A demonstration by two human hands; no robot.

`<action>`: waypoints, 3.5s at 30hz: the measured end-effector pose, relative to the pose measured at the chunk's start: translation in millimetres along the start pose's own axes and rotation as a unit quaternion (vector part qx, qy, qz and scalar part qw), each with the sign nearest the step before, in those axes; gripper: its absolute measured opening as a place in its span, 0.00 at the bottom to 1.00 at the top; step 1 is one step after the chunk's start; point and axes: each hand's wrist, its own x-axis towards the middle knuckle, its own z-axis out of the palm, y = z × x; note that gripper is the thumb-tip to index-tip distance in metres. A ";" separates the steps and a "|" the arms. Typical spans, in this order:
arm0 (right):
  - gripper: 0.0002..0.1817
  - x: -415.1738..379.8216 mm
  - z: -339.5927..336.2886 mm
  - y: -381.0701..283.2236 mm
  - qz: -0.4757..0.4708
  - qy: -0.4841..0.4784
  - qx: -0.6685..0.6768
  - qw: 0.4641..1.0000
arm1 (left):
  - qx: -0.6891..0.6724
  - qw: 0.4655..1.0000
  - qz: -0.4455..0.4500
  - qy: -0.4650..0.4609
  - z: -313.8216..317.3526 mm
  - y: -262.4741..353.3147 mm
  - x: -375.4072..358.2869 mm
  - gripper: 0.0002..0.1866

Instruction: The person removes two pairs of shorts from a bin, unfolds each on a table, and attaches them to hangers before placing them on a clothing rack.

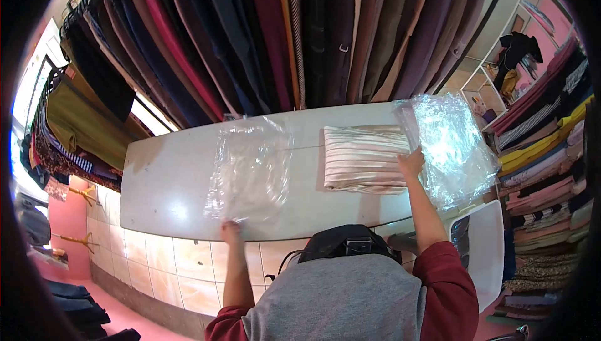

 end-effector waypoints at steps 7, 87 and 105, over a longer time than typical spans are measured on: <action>0.42 -81.0 35.3 -75.2 -0.379 0.087 0.173 0.905 | 0.492 0.857 -0.088 -0.129 59.0 59.9 -112.5 0.13; 0.35 221.3 -189.4 206.7 -0.109 0.170 -0.156 0.967 | 0.456 0.740 0.432 -0.239 334.3 -14.4 -158.8 0.20; 0.23 62.4 -170.4 114.2 -0.322 0.161 0.124 0.925 | 0.033 0.939 0.161 -0.301 362.3 26.7 -82.9 0.18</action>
